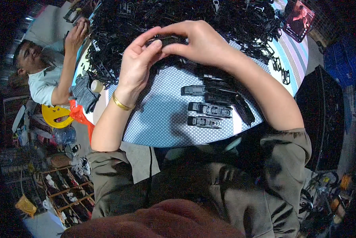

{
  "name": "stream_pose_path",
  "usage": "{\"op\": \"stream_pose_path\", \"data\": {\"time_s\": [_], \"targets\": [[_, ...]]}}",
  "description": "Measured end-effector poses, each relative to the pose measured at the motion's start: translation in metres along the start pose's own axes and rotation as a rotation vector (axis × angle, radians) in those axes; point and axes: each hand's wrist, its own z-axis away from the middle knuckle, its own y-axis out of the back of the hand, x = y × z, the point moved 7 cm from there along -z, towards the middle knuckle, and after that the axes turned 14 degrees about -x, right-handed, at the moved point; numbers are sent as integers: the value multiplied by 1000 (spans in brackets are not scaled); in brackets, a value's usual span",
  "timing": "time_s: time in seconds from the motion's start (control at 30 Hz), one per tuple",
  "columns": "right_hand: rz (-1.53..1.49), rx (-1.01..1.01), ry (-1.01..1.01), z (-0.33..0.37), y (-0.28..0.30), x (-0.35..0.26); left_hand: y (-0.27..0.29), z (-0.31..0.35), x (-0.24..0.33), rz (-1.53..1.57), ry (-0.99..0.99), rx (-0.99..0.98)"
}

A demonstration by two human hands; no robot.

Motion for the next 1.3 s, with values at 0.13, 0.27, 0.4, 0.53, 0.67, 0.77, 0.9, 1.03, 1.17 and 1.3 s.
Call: {"op": "stream_pose_path", "data": {"time_s": [0.13, 0.27, 0.4, 0.53, 0.67, 0.77, 0.9, 1.03, 1.17, 1.3], "targets": [[-781, -306, -407, 7, -15, 33, -7, 0, 13, -33, -87, -80], [-775, -255, -349, 5, -6, 35, -13, 1, 21, -51, -104, -102], [-1014, -366, -517, 16, 1, 56, -43, 11, 29, -174, -228, -206], [-283, -738, -524, 24, -13, 67, -96, 36, 22, -1035, -497, -524], [-121, -728, -458, 24, -31, 42, -109, 43, 2, -899, -412, -703], [-102, -702, -424, 24, -26, 43, -107, 40, 13, -939, -474, -686], [-59, -513, -495, 23, -10, 61, -46, 9, 38, -1131, -311, -300], [-107, -275, -540, 19, -4, 73, -18, -9, 25, -1435, -459, -141], [-151, -231, -530, 15, 0, 64, -23, -16, 9, -1522, -379, -111], [-431, -286, -609, 23, -6, 70, -29, -14, 6, -1658, -266, -23]]}}
